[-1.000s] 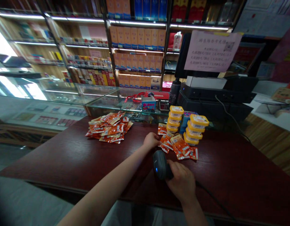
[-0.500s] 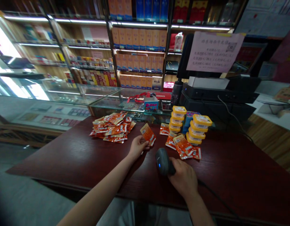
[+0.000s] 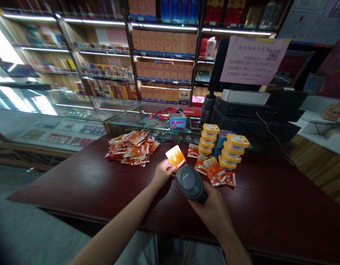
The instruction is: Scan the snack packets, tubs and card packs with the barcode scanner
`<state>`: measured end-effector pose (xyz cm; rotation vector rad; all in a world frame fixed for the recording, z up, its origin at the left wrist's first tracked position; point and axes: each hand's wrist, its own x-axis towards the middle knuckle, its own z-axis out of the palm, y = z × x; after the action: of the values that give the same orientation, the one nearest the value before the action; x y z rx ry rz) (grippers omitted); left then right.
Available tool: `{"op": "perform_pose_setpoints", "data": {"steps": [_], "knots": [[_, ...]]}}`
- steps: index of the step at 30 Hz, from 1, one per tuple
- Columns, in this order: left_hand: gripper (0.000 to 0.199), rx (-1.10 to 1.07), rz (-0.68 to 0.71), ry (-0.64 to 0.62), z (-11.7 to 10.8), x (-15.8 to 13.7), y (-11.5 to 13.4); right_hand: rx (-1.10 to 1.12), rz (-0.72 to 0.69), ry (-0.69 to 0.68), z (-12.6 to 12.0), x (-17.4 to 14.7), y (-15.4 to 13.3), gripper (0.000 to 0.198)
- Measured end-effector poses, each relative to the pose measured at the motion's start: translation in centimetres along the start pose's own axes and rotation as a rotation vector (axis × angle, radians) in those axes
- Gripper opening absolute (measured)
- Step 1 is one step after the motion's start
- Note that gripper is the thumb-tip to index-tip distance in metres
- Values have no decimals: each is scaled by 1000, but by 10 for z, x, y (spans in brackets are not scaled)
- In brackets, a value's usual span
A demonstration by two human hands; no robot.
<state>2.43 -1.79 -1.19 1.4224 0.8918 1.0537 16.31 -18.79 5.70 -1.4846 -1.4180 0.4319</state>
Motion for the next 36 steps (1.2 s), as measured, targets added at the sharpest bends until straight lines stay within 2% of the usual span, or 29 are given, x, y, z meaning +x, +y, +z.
{"op": "perform_pose_setpoints", "data": {"steps": [6,8,13,15,20,23,25,27,31,34,36], "knots": [[21,-20,1,-1,1,1,-2,-34,-3,-17,-1,0,1,33],[19,-36,-3,0,1,1,-3,-114,-19,-20,-2,1,5,32],[17,-6,-9,37,1,0,-2,-708,-99,50,-3,-1,24,28],[16,33,-26,66,1,-1,-2,-837,-160,85,-1,-3,35,26],[12,-7,-70,92,2,0,2,-911,-334,157,8,-9,60,26],[11,-38,-96,160,-4,5,16,-916,-383,156,11,-11,66,28],[12,-35,-53,245,-18,12,32,-922,-389,165,10,-12,68,28],[14,0,8,367,-44,20,50,-923,-389,175,9,-12,69,27],[19,299,77,652,-118,30,81,-905,-391,178,9,-14,70,26],[21,587,15,862,-167,25,93,-896,-383,172,10,-14,69,26],[23,719,-69,929,-187,20,97,-891,-377,167,11,-13,69,26]]}}
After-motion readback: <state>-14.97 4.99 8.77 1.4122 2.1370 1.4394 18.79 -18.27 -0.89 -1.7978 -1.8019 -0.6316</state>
